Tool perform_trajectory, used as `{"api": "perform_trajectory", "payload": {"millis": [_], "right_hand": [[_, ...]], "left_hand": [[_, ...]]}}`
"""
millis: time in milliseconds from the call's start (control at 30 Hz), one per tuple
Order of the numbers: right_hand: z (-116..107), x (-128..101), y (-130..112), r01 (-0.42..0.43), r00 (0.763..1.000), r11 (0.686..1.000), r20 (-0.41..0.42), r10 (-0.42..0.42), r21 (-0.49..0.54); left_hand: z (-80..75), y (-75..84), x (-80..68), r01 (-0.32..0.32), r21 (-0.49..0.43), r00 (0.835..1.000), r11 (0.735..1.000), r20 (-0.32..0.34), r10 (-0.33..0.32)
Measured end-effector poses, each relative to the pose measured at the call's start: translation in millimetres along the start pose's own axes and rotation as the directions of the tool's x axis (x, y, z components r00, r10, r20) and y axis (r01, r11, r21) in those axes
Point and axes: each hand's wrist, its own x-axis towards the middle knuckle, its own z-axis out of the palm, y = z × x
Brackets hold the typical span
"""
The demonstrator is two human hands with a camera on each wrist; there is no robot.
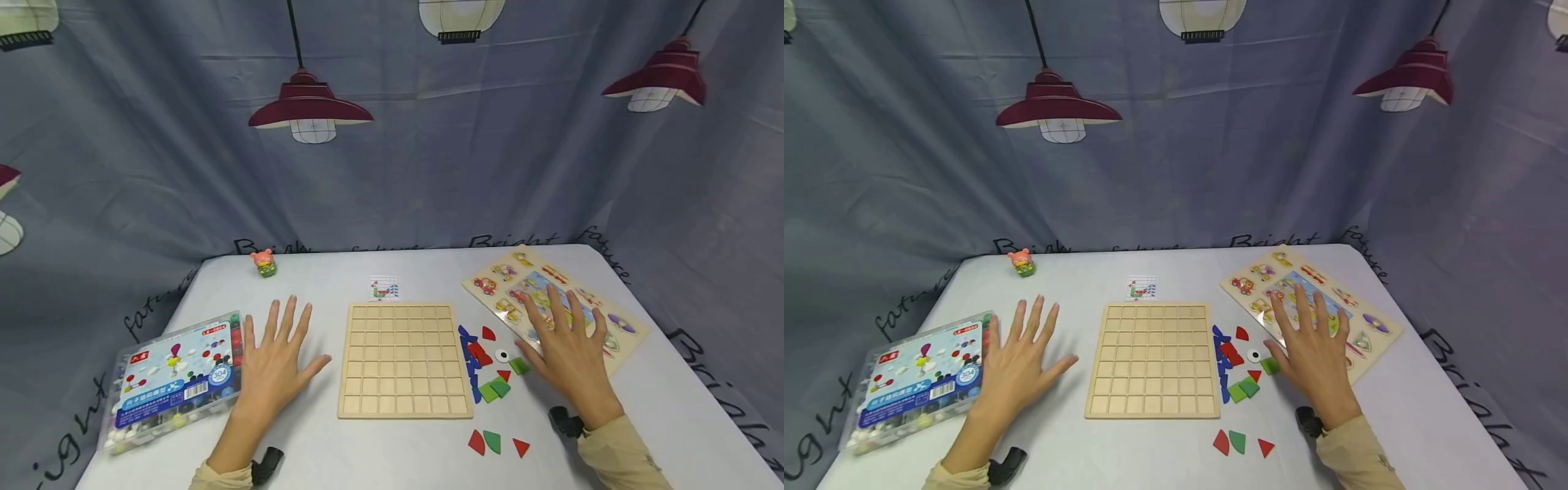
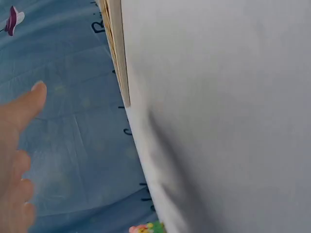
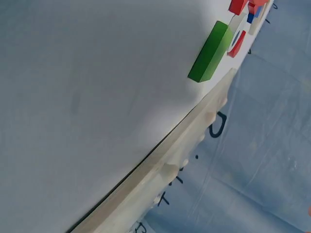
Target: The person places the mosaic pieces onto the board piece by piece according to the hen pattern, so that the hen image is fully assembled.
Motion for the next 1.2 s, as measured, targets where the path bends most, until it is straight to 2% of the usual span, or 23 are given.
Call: {"api": "perform_trajectory", "payload": {"millis": [67,100,133,200,267,300,367,433,467,533,833,967,1067,1133,1200], "right_hand": [[3,3,-3,0.008,1.0,1.0,0.002,-0.009,0.01],[5,4,-5,0.011,1.0,1.0,0.005,-0.011,0.017],[6,5,-6,0.013,1.0,1.0,0.006,-0.013,0.022],[9,7,-9,0.017,1.0,0.999,0.002,-0.017,0.028],[11,8,-11,0.014,1.0,1.0,0.001,-0.014,0.027],[11,8,-11,0.01,1.0,1.0,0.004,-0.01,0.026],[11,10,-12,0.003,1.0,1.0,0.01,-0.003,0.024],[8,12,-11,-0.011,1.0,0.999,0.016,0.01,0.03],[6,14,-10,-0.016,1.0,0.999,0.015,0.015,0.036],[2,17,-9,-0.029,1.0,0.998,0.015,0.028,0.056],[2,23,-8,-0.017,1.0,0.995,0.005,0.017,0.093],[4,24,-13,-0.042,0.996,0.988,0.086,0.029,0.146],[1,27,-16,-0.133,0.975,0.948,0.208,0.074,0.288],[-2,31,-17,-0.202,0.96,0.894,0.263,0.1,0.4],[-2,37,-17,-0.245,0.954,0.837,0.276,0.118,0.489]], "left_hand": [[1.9,-0.6,-2.2,0.04,-0.144,0.991,0.989,0.131,-0.021],[3.7,-0.7,-3.5,0.062,-0.232,0.98,0.971,0.201,-0.014],[6.2,-1.1,-5.2,0.085,-0.321,0.963,0.943,0.269,0.005],[12.8,-1.5,-9.2,0.123,-0.486,0.921,0.865,0.381,0.083],[21.2,-1.0,-12.9,0.135,-0.599,0.876,0.789,0.444,0.187],[25.8,-0.5,-14.5,0.126,-0.636,0.858,0.761,0.455,0.238],[35.2,0.7,-17.4,0.097,-0.673,0.831,0.734,0.46,0.312],[42.2,2.6,-18.8,0.066,-0.683,0.82,0.727,0.452,0.351],[44.7,3.7,-19.0,0.048,-0.677,0.819,0.735,0.448,0.359],[47.6,5.7,-18.9,0.025,-0.666,0.822,0.746,0.439,0.364],[47.1,7.0,-17.0,0.016,-0.631,0.84,0.775,0.429,0.332],[45.6,7.1,-17.2,0.012,-0.617,0.845,0.787,0.427,0.322],[45.7,7.8,-16.2,0.005,-0.613,0.844,0.79,0.426,0.325],[46.3,8.5,-15.6,0.002,-0.615,0.844,0.788,0.424,0.329],[47.1,9.0,-15.4,0.003,-0.617,0.842,0.787,0.426,0.33]]}}
